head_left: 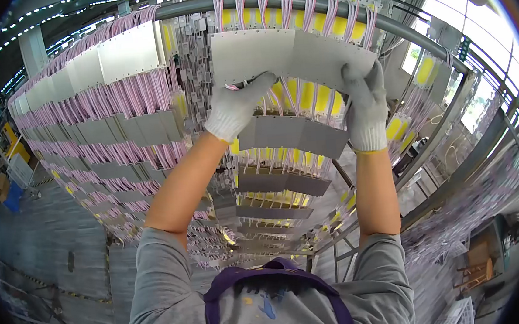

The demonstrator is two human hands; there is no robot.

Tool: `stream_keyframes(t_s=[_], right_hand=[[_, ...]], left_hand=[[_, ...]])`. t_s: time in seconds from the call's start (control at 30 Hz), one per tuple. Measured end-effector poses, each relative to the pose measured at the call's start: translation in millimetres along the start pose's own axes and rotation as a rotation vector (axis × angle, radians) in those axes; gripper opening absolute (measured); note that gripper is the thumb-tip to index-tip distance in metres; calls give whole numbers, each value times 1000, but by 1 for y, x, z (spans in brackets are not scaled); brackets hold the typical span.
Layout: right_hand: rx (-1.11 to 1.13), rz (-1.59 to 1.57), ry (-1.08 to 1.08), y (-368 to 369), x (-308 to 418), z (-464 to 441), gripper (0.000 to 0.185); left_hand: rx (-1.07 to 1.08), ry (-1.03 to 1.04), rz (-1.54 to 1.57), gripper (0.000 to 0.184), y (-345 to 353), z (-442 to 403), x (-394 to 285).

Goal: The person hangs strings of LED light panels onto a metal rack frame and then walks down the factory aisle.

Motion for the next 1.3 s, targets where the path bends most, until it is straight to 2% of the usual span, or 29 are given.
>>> stream_keyframes(t_s=[0.07, 0.13, 0.17, 0.23, 0.27, 0.3, 0.33, 0.37, 0.43, 0.5, 0.53, 0.6, 0.63, 0.67, 0.7, 0.73, 0.77, 0.8, 0.83, 0.87, 0.9, 0.93, 0.97, 1.0, 1.03, 1.13, 1.2, 1.23, 1.3], right_hand=[[32, 83, -128, 19, 11, 14, 40], [27, 179, -148, 25, 15, 17, 41], [23, 271, -176, 28, 18, 18, 42], [10, 152, -133, 14, 5, 8, 39], [39, 151, -38, 0, -7, -4, 43], [70, 152, 56, -11, -20, -12, 46], [149, -103, 230, -13, -37, -15, 44], [152, -102, 228, -20, -40, -19, 44], [247, -155, 230, -16, -37, -17, 47], [232, -28, 251, -26, -29, 1, 48], [301, 28, 265, -25, -27, 17, 46], [374, 83, 272, -27, -25, 44, 44], [439, 222, 404, -28, -38, 62, 44], [506, 365, 539, -29, -51, 75, 44], [513, 366, 540, -36, -52, 73, 44], [570, 622, 446, -48, -50, 67, 43], [619, 875, 340, -54, -47, 62, 41], [555, 741, 60, -45, -15, 59, 34], [552, 758, -95, -45, 4, 52, 40], [429, 659, -115, -51, 19, 42, 44], [309, 562, -125, -56, 34, 33, 47], [183, 434, -206, -56, 52, 22, 51], [56, 306, -284, -55, 66, 9, 55], [54, 307, -278, -45, 70, -5, 55], [-9, 309, -254, -41, 71, -19, 54], [-81, 259, -163, -29, 57, -38, 53], [-59, 210, -32, -26, 28, -36, 45], [-56, 209, -28, -27, 18, -31, 45], [-26, 96, 19, -29, 0, -21, 41]], left_hand=[[-64, 68, -54, 17, 10, -5, -5], [-130, 122, -108, 18, 8, -3, -7], [-69, 44, -1, 18, 9, -3, 1], [54, -107, 209, 17, 7, -3, 14], [105, -327, 578, 23, 6, 3, 36], [107, -328, 577, 23, 0, 7, 35], [185, -360, 806, 27, 5, 14, 29], [265, -389, 1034, 31, 9, 18, 22], [302, -452, 1034, 38, 3, 25, 31], [18, -388, 505, 41, -35, 26, 44], [16, -380, 503, 41, -45, 29, 41], [392, -210, 28, 44, -50, 40, 25], [573, -127, -213, 47, -46, 50, 21], [567, -133, -214, 47, -48, 55, 18], [634, -36, -429, 47, -47, 60, 13], [698, 65, -645, 47, -45, 64, 7], [692, 67, -648, 47, -49, 65, -1], [569, -104, -428, 47, -62, 63, -8], [443, -264, -207, 47, -73, 57, -20], [316, -251, -100, 47, -77, 45, -42], [240, -226, -166, 50, -91, 31, -45], [82, -19, -73, 54, -98, 13, -65], [23, 77, 34, 57, -97, -4, -81], [-57, 164, -42, 57, -102, -20, -87], [-161, 159, -58, 55, -105, -32, -85], [-198, 133, -4, 54, -100, -50, -66], [-292, 45, -380, 60, -101, -44, -53], [-287, 160, -512, 63, -94, -38, -49], [-292, 72, -406, 58, -88, -20, -27]])
Point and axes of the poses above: each hand's wrist, its own z-axis away from the middle knuckle, its own y-axis out of the palm, x = y × z, the point moved 8 cm from there along -z, towards the middle knuckle, and after that the axes turned 5 degrees about y, right-handed, at the moved point
